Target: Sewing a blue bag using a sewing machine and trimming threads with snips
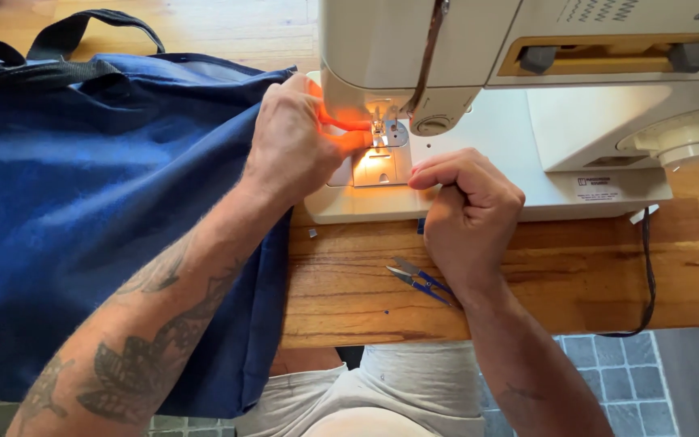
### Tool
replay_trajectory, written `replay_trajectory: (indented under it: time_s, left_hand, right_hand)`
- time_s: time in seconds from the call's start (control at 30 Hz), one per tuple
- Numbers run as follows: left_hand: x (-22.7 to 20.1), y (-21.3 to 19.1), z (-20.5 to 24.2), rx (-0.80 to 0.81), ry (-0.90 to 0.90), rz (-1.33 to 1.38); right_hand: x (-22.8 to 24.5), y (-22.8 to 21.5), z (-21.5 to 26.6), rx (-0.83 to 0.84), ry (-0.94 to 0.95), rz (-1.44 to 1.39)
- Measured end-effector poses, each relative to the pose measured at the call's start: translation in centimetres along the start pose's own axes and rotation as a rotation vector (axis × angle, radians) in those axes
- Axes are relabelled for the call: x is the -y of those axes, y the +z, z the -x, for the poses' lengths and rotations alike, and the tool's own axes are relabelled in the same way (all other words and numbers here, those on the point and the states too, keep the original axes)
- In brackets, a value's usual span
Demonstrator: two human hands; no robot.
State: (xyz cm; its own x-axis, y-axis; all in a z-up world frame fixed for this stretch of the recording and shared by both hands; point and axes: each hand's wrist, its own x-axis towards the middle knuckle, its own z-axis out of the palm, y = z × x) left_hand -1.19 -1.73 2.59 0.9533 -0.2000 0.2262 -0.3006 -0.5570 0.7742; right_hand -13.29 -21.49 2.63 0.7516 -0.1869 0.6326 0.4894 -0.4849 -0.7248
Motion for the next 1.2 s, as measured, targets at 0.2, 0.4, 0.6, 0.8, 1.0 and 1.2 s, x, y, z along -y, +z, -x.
replay_trajectory:
  time_s: [0.2,0.4,0.6,0.8,1.0,1.2]
  left_hand:
    - [1.8,1.8,-0.1,-0.195,0.354,-0.233]
    - [0.0,1.9,0.8,-0.048,0.331,-0.519]
    - [1.8,0.6,0.6,0.086,0.262,-0.661]
    - [2.8,-2.0,1.2,0.030,0.434,-0.817]
    - [2.5,-3.3,3.0,-0.026,0.512,-0.935]
    - [2.3,-3.3,3.5,-0.052,0.536,-0.900]
  right_hand:
    - [-0.2,0.0,0.1,0.008,0.011,0.016]
    - [-0.5,0.1,0.2,0.011,-0.060,0.037]
    - [-0.5,0.0,0.3,0.009,-0.061,0.044]
    - [-0.8,0.2,0.1,0.052,-0.144,0.123]
    - [-0.3,2.2,0.0,0.255,-0.305,0.623]
    - [1.4,3.8,0.1,0.316,-0.308,0.843]
